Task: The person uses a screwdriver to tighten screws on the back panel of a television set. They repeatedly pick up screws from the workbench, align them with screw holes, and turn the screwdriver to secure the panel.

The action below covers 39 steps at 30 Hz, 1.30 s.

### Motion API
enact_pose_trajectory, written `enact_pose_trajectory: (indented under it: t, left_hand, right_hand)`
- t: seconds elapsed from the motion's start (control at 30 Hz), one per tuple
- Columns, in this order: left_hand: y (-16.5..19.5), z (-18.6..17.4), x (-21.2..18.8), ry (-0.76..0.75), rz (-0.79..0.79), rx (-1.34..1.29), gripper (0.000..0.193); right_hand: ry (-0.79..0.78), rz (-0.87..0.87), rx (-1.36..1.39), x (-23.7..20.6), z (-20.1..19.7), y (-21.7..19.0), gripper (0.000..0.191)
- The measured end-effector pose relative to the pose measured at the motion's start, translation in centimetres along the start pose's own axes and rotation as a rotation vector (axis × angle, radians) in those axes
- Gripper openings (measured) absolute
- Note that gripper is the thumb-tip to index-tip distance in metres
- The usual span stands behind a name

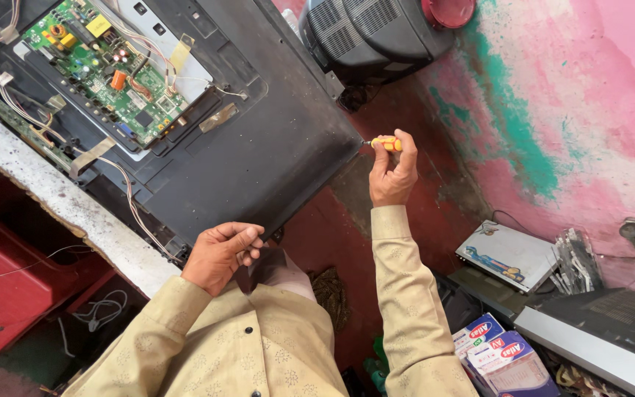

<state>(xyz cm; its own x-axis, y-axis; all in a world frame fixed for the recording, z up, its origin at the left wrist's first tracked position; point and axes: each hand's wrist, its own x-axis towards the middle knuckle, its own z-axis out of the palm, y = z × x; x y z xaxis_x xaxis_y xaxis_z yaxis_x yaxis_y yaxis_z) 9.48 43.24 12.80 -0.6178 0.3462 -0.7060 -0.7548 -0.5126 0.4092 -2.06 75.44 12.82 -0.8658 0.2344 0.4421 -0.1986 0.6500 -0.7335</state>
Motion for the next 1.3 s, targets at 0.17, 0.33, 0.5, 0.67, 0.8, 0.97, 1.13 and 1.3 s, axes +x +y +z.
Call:
enact_pose_trajectory:
  t: [0.17,0.33,0.5,0.67,0.8,0.97,1.13,1.3]
  left_hand:
    - [0.2,0.1,-0.2,-0.002,0.001,-0.011,0.021]
    - [0.4,-0.2,-0.7,-0.043,0.028,-0.020,0.024]
    - [0.6,-0.5,-1.0,-0.038,0.022,-0.018,0.024]
    - [0.4,-0.5,-1.2,-0.039,0.019,-0.007,0.024]
    - [0.1,-0.5,-1.3,-0.062,0.038,-0.018,0.024]
    - [-0.2,-0.5,-1.2,-0.047,0.025,-0.002,0.024]
    - [-0.4,-0.5,-1.4,-0.037,0.028,0.002,0.023]
    - [-0.6,-0.6,-1.5,-0.010,0.017,0.002,0.021]
  right_hand:
    - [-0.018,-0.060,-0.208,1.0,-0.4,-0.8,0.048]
    - [0.023,-0.098,-0.075,0.6,-0.1,-1.3,0.048]
    - [0.075,0.015,-0.227,0.7,-0.3,-1.5,0.049]
    - [0.010,-0.095,-0.010,0.8,-1.1,-1.4,0.047]
    - [0.073,-0.135,-0.023,0.5,-0.9,-0.8,0.035]
    - [0.200,0.032,-0.001,0.9,-0.6,-0.5,0.023]
    - [0.140,-0.098,0.112,1.3,-0.5,-2.2,0.019]
    - [0.173,-0.145,0.046,1.6,-0.1,-2.8,0.021]
